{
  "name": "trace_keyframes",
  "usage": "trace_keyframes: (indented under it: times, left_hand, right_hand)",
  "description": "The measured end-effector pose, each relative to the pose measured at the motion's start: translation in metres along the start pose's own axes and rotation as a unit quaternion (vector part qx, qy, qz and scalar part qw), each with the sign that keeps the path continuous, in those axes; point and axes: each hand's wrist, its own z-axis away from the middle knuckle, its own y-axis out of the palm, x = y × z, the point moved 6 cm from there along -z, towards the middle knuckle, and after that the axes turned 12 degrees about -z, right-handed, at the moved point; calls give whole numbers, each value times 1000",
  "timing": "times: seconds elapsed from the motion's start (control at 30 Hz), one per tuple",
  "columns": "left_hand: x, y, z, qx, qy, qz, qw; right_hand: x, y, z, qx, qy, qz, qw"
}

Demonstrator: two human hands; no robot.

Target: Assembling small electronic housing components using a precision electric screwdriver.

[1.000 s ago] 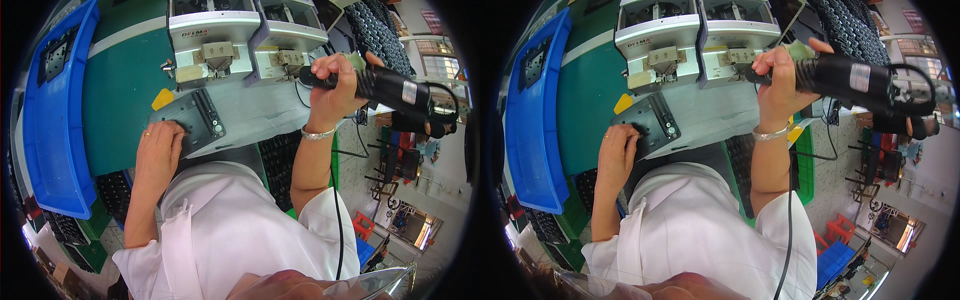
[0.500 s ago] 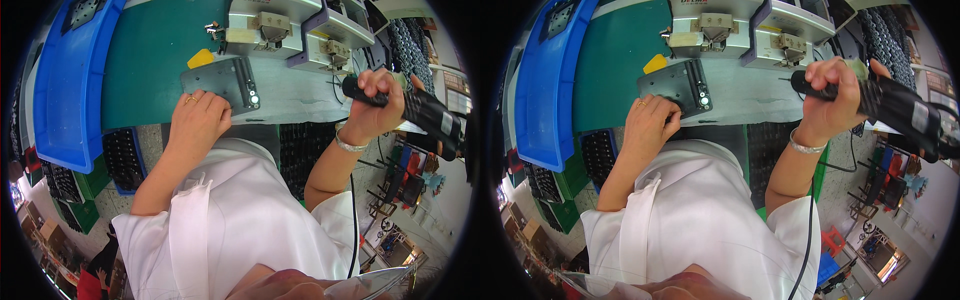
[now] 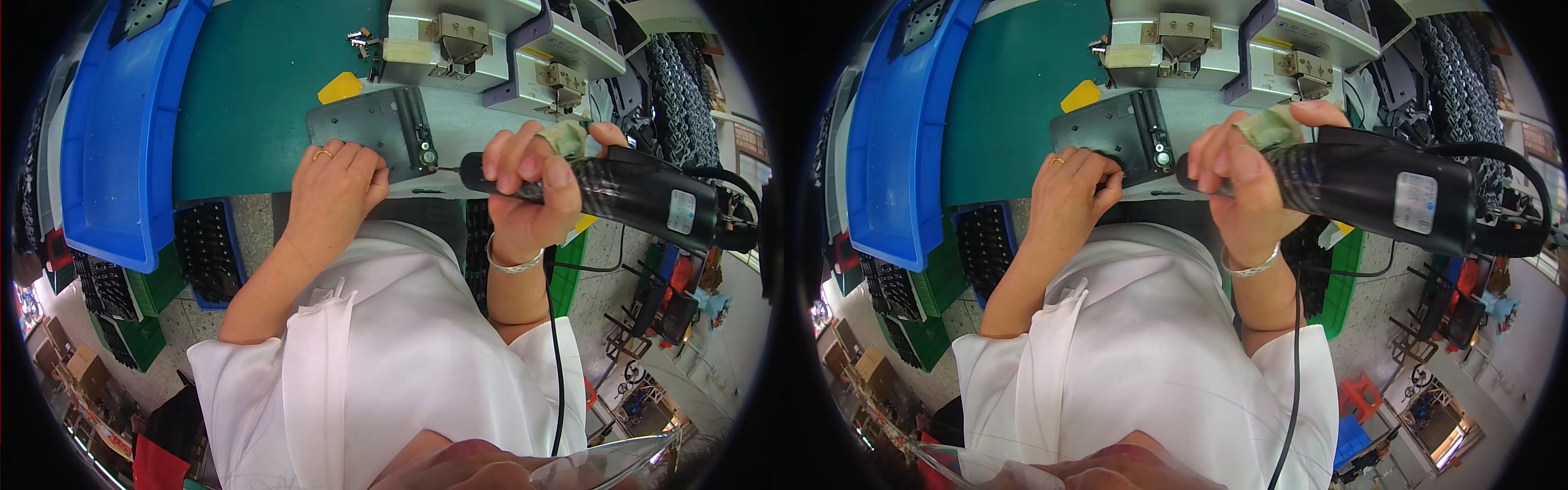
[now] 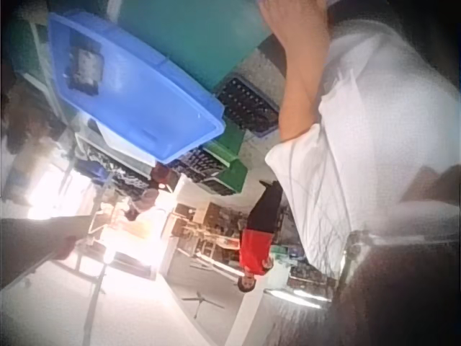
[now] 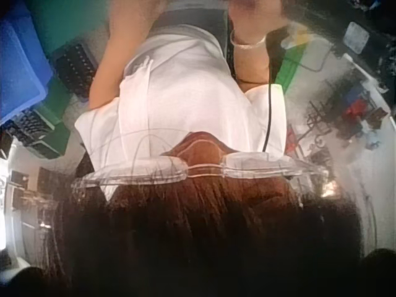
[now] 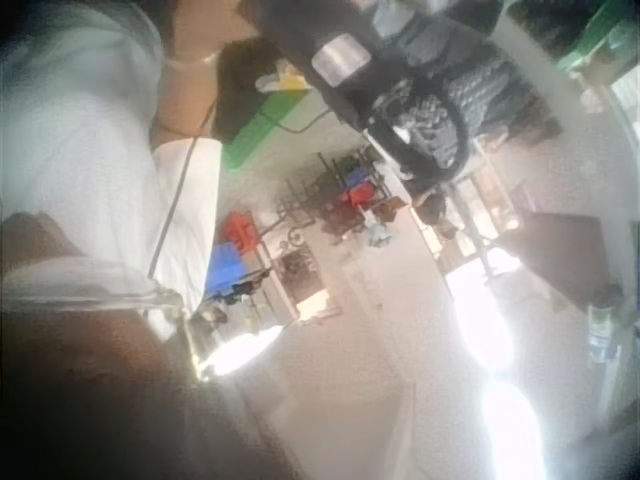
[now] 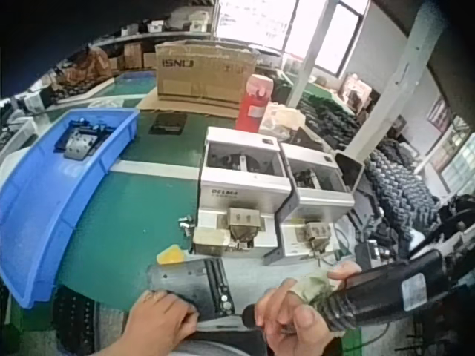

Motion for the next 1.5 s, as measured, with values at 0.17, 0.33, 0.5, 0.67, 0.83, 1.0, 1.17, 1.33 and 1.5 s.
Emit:
trace_keyframes:
  times: [0.17,0.33,0.5,0.67,0.83,1.0,1.17,1.33,1.5]
  left_hand:
    - [1,4,7,-43,5,41,998]
    - [1,4,10,-65,5,65,996]
    - [-4,7,12,-93,28,27,995]
    - [-3,6,14,-97,26,21,995]
    - [-4,10,17,-85,22,5,996]
    - [-4,-4,13,-57,-28,67,996]
    - [3,-1,19,-2,-22,71,997]
    - [8,-2,18,2,-30,130,991]
    - [5,1,18,45,-49,187,980]
  right_hand:
    - [-18,7,7,35,19,-1,999]
    - [-21,7,12,67,30,48,996]
    - [-26,5,13,40,36,39,998]
    - [-34,6,17,50,31,30,998]
    - [-36,6,18,58,23,34,997]
    - [-34,5,17,50,22,35,998]
    - [-32,3,16,40,28,31,998]
    - [-34,2,18,38,28,28,999]
    - [-32,1,19,78,32,53,995]
